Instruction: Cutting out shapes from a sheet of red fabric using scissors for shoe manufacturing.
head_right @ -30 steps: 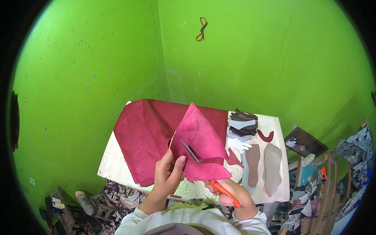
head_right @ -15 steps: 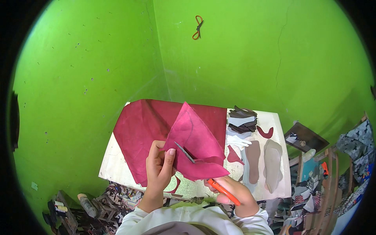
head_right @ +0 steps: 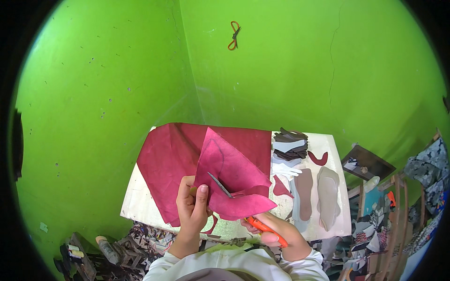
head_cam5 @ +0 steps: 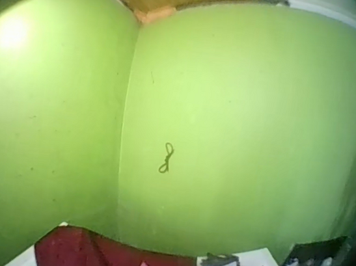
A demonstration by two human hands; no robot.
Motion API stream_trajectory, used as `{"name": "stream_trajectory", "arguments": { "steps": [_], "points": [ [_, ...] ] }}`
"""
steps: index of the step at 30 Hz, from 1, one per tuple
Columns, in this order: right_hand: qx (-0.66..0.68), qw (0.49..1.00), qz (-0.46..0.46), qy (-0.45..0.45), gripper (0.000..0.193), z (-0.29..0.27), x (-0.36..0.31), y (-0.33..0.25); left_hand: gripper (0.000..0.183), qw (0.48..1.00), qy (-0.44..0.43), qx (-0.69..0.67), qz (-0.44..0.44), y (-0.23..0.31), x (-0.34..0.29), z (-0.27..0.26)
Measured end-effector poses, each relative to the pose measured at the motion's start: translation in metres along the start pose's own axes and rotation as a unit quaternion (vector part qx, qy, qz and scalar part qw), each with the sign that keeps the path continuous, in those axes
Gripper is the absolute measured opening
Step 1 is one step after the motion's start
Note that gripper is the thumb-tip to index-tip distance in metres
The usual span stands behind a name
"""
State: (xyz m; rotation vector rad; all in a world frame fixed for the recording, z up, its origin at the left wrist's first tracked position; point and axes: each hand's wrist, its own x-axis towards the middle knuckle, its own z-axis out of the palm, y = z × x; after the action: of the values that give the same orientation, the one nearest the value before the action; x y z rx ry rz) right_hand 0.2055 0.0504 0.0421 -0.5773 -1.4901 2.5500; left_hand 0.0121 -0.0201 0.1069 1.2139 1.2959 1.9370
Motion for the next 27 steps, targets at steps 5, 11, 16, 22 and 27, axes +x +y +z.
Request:
{"name": "stream_trajectory", "arguments": {
  "steps": [5, 11, 16, 22, 27],
  "points": [
    [-0.093, 0.99, -0.097, -0.031, 0.035, 0.0, -0.003, -0.006, 0.011, 1.0, 0.003, -0.005, 0.004, 0.002, -0.001, 0.002],
    [-0.061, 0.995, -0.024, 0.074, 0.033, 0.01, 0.005, -0.009, 0.01, 1.0, -0.003, 0.011, -0.002, 0.001, 0.0, 0.001],
    [-0.118, 0.993, 0.0, 0.016, 0.07, -0.008, 0.003, 0.0, 0.01, 1.0, -0.003, 0.004, -0.001, 0.001, 0.0, 0.003],
    [-0.195, 0.965, -0.173, -0.033, 0.058, 0.006, -0.002, -0.011, 0.01, 1.0, 0.005, -0.008, -0.007, 0.0, -0.004, 0.006],
    [-0.152, 0.987, -0.048, 0.016, 0.038, 0.001, -0.001, -0.008, 0.01, 1.0, -0.001, -0.01, -0.012, 0.0, -0.005, 0.006]
  ]
}}
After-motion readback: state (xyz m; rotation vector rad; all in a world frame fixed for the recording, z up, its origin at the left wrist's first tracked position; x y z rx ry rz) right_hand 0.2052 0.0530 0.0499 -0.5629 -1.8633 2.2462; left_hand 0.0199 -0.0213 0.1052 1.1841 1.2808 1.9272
